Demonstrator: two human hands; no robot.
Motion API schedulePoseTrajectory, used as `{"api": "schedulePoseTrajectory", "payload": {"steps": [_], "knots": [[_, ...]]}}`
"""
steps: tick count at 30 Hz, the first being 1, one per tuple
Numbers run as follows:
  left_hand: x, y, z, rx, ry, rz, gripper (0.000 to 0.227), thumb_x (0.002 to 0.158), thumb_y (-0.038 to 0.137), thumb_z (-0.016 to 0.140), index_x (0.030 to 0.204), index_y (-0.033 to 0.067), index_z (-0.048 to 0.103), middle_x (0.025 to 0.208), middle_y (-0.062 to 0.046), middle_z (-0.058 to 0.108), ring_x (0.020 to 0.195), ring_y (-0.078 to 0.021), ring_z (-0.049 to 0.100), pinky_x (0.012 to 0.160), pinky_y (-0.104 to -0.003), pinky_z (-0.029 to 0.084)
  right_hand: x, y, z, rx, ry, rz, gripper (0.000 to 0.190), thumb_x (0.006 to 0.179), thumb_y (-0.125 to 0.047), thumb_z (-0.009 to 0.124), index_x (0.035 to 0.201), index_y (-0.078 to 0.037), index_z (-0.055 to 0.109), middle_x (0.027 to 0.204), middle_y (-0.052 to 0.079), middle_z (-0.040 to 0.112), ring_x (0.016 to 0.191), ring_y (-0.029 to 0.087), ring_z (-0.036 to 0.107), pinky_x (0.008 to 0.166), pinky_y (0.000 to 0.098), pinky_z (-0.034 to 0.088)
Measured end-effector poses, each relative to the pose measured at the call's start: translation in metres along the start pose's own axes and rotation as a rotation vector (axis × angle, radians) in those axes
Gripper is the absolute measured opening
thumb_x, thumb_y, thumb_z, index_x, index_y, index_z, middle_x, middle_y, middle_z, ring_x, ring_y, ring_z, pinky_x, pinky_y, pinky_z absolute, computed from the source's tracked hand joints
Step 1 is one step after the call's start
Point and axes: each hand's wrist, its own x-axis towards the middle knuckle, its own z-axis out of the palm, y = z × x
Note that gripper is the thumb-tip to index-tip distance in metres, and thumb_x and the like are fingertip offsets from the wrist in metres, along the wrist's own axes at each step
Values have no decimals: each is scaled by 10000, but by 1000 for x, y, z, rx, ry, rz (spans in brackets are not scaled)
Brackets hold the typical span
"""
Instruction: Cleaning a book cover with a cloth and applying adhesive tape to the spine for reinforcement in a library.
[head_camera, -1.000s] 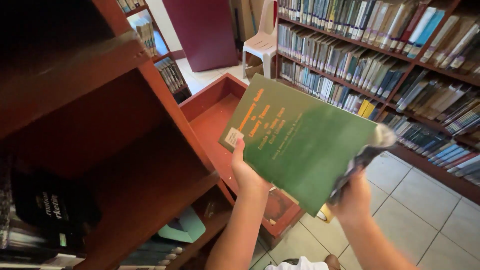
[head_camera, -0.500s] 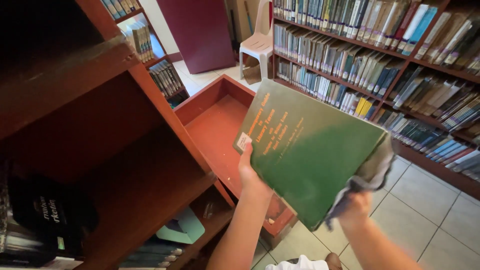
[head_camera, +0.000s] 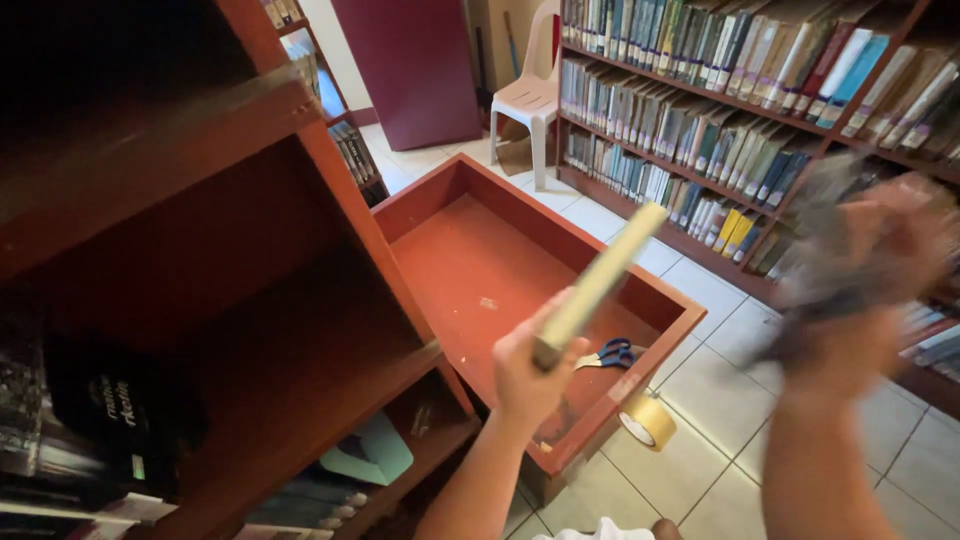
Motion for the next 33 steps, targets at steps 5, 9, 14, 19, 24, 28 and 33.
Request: {"api": "schedulePoseTrajectory", "payload": {"steps": [5,9,14,19,24,28,33], "knots": [[-9,-30,19,58,99,243,396,724,204,892,1100,121,799,839,-35,777,712,-234,755,722,-293,610,-41,63,82,-690,-564,-657,723,906,-788,418,992,-181,801,1039,67,718,932,293,639,891,504,514],[-21,-7,1,-33,-45,25,491,732,86,701,1223,64,728,837,-4,705,727,-120,625,660,-318,546,5,47,80,-621,-791,-747,460,1027,-432,377,1020,-111,707,1018,75,691,886,289,626,850,486,487],[-30,-5,-12,-191,-80,16,404,952,396,703,727,102,543,615,60,310,563,-90,292,496,-272,293,24,70,34,-668,-573,-527,299,682,-113,488,898,-41,682,961,129,672,897,350,569,903,503,510],[-43,-32,-16,-201,-23,-114,372,888,438,750,820,83,663,702,23,575,652,-117,555,560,-301,470,-20,94,23,-323,-246,115,337,757,-66,467,1059,1,599,1045,134,628,980,288,604,897,415,549],[-30,-20,-37,-305,44,-72,411,825,467,809,811,62,738,715,19,684,659,-90,630,568,-274,514,-95,126,-31,28,-30,408,453,845,-363,778,1091,-13,630,964,49,665,837,167,651,674,272,562],[-19,-33,-46,-453,-77,-162,378,829,416,819,949,69,732,884,-20,741,816,-166,711,696,-316,580,-123,109,-38,-26,-96,362,394,889,-191,712,1211,22,636,1222,139,639,1062,280,639,871,409,590],[-2,-32,-54,-673,-143,-283,368,801,302,868,1033,57,720,959,-41,746,858,-209,695,722,-375,560,-84,61,-4,-91,-262,219,305,913,-236,706,1133,-25,690,1317,125,578,1182,265,580,991,394,528]]}}
